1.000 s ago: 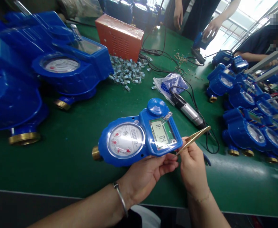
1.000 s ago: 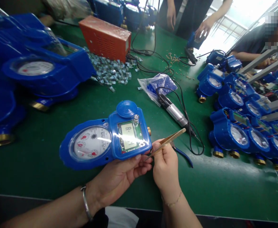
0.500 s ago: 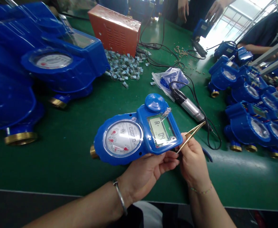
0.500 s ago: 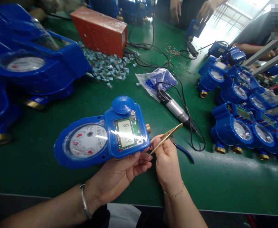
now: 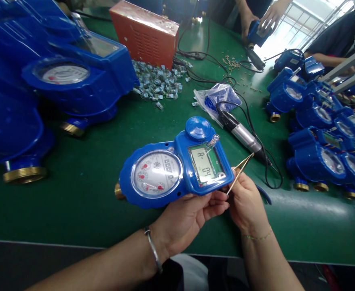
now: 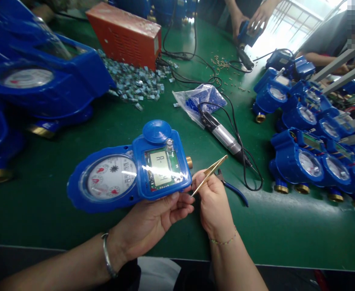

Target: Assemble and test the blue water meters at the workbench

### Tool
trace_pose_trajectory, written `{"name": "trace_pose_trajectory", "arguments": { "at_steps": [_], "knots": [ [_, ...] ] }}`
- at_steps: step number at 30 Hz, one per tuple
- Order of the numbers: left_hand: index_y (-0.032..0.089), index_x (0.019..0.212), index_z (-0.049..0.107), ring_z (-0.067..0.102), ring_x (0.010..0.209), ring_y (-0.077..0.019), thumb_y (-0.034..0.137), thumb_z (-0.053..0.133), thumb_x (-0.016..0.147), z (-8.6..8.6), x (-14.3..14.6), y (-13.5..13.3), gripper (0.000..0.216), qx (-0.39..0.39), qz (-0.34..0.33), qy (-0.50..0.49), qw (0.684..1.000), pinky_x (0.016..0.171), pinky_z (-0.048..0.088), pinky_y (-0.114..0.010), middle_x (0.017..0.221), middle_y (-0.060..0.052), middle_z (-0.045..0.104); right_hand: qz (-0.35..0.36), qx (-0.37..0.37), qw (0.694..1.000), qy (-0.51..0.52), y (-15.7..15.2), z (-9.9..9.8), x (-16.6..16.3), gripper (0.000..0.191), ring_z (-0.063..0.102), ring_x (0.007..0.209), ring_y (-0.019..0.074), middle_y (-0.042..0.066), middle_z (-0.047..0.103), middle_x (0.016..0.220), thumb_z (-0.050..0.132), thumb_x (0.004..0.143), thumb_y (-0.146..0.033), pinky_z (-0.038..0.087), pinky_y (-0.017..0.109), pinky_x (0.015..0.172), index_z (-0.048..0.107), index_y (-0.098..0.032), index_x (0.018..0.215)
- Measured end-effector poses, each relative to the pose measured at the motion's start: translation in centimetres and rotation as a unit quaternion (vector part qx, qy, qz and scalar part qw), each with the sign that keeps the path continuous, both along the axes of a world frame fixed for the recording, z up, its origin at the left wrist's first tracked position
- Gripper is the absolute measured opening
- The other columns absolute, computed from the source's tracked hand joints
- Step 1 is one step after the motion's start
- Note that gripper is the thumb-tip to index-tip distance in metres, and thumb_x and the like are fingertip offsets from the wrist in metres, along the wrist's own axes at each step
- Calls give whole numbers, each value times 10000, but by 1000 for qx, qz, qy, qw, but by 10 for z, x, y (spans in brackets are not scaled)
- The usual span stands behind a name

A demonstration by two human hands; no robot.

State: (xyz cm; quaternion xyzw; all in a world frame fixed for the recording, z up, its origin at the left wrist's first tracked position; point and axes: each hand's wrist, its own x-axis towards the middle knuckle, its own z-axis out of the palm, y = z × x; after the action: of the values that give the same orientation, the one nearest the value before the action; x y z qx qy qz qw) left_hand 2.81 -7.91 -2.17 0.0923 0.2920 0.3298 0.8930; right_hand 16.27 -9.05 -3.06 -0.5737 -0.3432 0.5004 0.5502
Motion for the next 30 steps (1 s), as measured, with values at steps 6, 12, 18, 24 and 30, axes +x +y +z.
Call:
{"name": "trace_pose_trajectory", "arguments": {
  "at_steps": [6, 12, 18, 24, 30],
  "knots": [
    [96, 850, 720, 673, 769, -161, 106, 603, 841, -3, 0, 0, 118, -9, 1, -2, 1000, 759, 547, -257, 826, -86, 723, -58, 61, 986, -145, -10, 0, -1, 256, 458, 634, 102, -27, 492, 711, 443, 943, -355, 370, 229, 599, 541, -186, 778],
    [93, 868, 723, 674, 767, -162, 135, 624, 832, -5, 0, 0, 114, -10, -9, -7, 1000, 754, 547, -249, 837, -77, 723, -72, 146, 940, -300, -17, 9, -5, 190, 481, 698, 119, -17, 506, 757, 418, 949, -217, 372, 253, 655, 549, -195, 812],
    [97, 871, 715, 668, 778, -163, 126, 657, 800, -5, -2, -1, 96, -8, 1, -6, 1000, 748, 550, -258, 842, -86, 725, -60, 209, 899, -381, -18, 10, -6, 169, 514, 762, 126, -13, 547, 830, 451, 893, -92, 377, 260, 715, 570, -211, 880],
    [101, 861, 722, 665, 773, -158, 121, 674, 783, -4, -2, -1, 93, -13, -1, -4, 1000, 745, 548, -250, 836, -79, 725, -28, 181, 919, -348, -18, 12, -2, 161, 499, 740, 112, -27, 531, 801, 451, 901, -102, 371, 245, 693, 560, -212, 860],
    [113, 848, 727, 658, 761, -155, 128, 685, 776, -1, 0, 0, 84, -12, 1, 4, 1000, 740, 538, -254, 820, -69, 718, 30, 82, 970, -228, -10, 14, 6, 226, 468, 654, 93, -38, 499, 732, 423, 962, -268, 368, 219, 605, 540, -200, 782]
  ]
}}
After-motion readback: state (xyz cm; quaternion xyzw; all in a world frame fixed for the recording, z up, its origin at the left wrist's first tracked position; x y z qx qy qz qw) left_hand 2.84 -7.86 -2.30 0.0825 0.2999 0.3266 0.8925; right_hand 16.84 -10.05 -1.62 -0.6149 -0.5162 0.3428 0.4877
